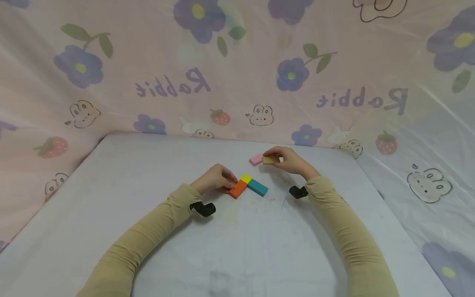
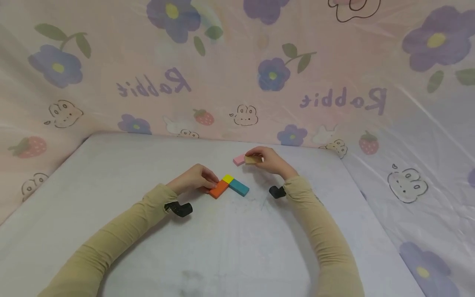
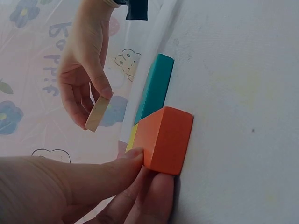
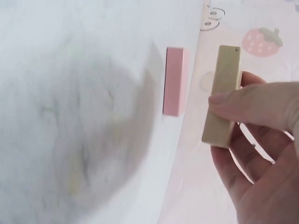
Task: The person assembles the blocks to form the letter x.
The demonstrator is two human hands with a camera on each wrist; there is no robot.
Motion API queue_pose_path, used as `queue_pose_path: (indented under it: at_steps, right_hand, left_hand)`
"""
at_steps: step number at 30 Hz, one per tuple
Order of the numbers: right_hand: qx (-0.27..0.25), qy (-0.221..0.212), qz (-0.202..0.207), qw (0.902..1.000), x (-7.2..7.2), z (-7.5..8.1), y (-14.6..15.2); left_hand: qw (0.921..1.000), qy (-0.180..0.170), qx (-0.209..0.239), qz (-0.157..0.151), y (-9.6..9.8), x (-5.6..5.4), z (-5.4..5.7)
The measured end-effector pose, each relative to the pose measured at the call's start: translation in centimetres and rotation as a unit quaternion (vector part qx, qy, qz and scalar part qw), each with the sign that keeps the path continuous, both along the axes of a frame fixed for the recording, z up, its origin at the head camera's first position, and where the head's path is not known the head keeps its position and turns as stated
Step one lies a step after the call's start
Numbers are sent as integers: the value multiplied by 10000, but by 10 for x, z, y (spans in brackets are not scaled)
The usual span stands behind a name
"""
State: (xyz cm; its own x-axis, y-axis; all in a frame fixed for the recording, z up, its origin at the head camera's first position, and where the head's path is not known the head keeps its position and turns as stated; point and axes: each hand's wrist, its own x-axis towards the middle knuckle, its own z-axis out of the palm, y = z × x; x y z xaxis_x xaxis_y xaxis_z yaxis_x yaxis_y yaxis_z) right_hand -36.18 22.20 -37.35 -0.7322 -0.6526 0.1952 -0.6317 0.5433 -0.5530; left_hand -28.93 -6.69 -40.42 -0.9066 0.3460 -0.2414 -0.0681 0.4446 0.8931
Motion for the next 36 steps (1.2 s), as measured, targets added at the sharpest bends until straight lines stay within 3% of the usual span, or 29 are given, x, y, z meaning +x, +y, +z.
queue_pose_path:
  at_steps: [11, 17, 23, 28, 36]
  right_hand:
    - [112, -217, 315, 9992, 9, -8, -20]
    - [120, -232, 722, 9970, 8, -10, -28]
    - [259, -236, 660, 9972, 9, -10, -32]
    - [585, -280, 798, 9947, 6, -19, -36]
    - [652, -122, 785, 9947, 10, -21, -35]
  left_hand:
    - [10000, 21, -43, -68, -1, 0, 0]
    - [10000, 26, -21, -70, -2, -2, 1]
    - [9999, 34, 68, -115, -1, -4, 5]
    - [9999, -9, -44, -109, -4, -3, 1]
    - [10000, -6, 14, -57, 2, 0, 0]
